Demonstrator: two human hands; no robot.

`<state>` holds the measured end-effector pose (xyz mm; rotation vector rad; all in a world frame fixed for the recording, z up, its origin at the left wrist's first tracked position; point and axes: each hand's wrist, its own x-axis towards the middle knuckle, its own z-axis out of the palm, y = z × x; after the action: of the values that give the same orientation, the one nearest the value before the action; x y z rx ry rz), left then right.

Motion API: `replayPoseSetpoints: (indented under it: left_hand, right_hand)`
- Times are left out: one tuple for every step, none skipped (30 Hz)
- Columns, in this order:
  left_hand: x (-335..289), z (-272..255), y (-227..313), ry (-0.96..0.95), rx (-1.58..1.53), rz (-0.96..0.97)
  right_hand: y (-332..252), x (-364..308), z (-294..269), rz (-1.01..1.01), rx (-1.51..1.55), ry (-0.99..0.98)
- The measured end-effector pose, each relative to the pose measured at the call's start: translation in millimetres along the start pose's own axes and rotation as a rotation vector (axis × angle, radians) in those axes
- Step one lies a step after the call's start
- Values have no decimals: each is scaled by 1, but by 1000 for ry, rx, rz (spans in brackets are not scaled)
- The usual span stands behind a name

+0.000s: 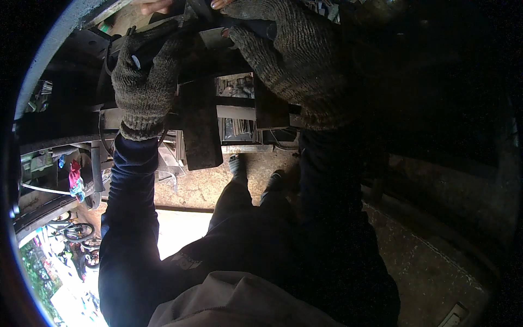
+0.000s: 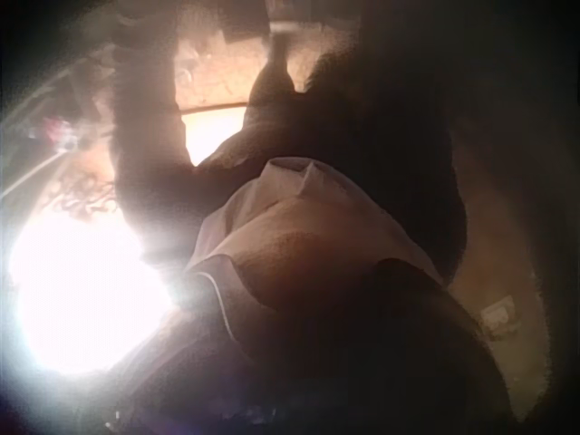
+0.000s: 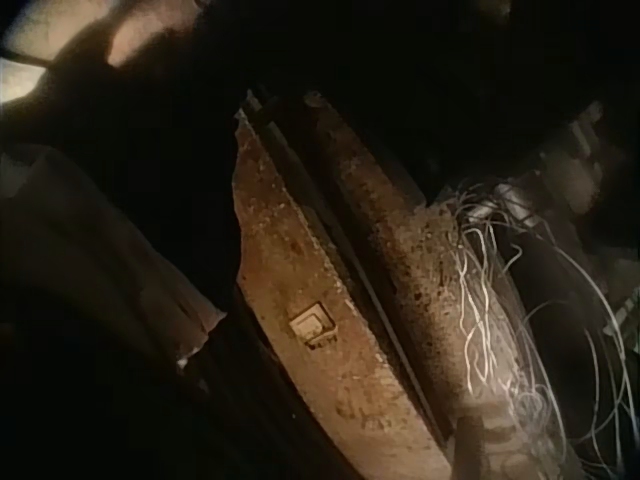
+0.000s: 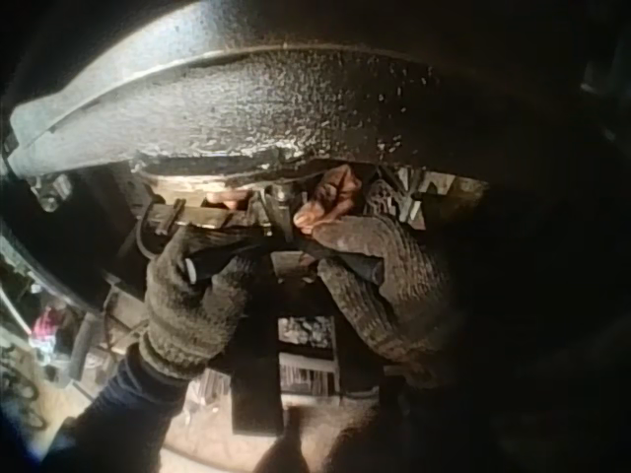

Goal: The person bends a metal rod using a manual bending machine while wearing gloves, while another person helps stabilize the rod.

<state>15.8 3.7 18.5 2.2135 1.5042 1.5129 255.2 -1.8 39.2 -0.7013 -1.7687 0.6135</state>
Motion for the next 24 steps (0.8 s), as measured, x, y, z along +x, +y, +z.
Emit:
replayPoseSetpoints:
  left_hand:
    - [-1, 0, 0, 13, 21, -7]
    - [0, 1, 2, 7, -7, -11]
    - [1, 2, 3, 1, -36, -15]
    - [1, 3, 4, -6, -64, -20]
    - [1, 2, 2, -2, -90, -10]
    - [0, 2, 0, 1, -115, -1]
    - [-1, 2, -1, 5, -141, 9]
    - [-1, 1, -2, -5, -168, 11]
    - [0, 2, -2, -14, -203, 14]
    - [0, 3, -2, -23, -237, 17]
    - [0, 3, -2, -36, -257, 11]
    - [1, 3, -1, -49, -277, 4]
    - [1, 2, -1, -62, -296, -3]
    - [1, 3, 0, -45, -270, 0]
    - [0, 4, 1, -29, -244, 2]
    - [0, 5, 2, -12, -218, 4]
    - [-1, 3, 2, -26, -235, -21]
    - [-1, 1, 3, -39, -252, -45]
    - [-2, 0, 2, -53, -269, -70]
    - [-1, 1, 2, -41, -209, -15]
    - [0, 2, 2, -29, -150, 41]
    - [1, 3, 2, -16, -91, 96]
    - [2, 2, 4, -29, -133, 76]
    - [4, 2, 8, -41, -176, 56]
  right_hand:
    - [0, 0, 1, 0, 1, 1]
    - [-1, 1, -1, 3, -9, 5]
    - [-2, 0, -2, 9, -17, 10]
    - [-4, 0, -3, 11, -27, 12]
    - [-3, -1, -1, 16, -26, 13]
    - [-3, 0, 0, 17, -28, 15]
    - [-3, 0, 1, 13, -30, 15]
    - [-4, 1, 2, 15, -30, 17]
    - [-4, 0, 2, 23, -39, 19]
    - [-6, 0, 2, 32, -42, 23]
    - [-9, 0, 3, 50, -42, 28]
    - [-11, 0, 3, 82, -39, 35]
    - [-8, 0, 4, 53, -20, 37]
    - [-3, 1, 3, 24, -8, 40]
    - [-3, 1, 2, 16, 9, 42]
    - [-3, 2, 0, 9, 25, 44]
    - [-2, 2, 1, 22, 59, 43]
    - [-2, 2, 3, 36, 93, 42]
    - [-2, 2, 3, 5, 16, 31]
    - [-6, 4, 0, -25, -78, 22]
    - [-9, 5, -2, -56, -171, 13]
    - [-9, 5, -3, -40, -135, 28]
    - [-6, 3, 0, -25, -87, 42]
    - [-4, 2, 2, -9, -39, 56]
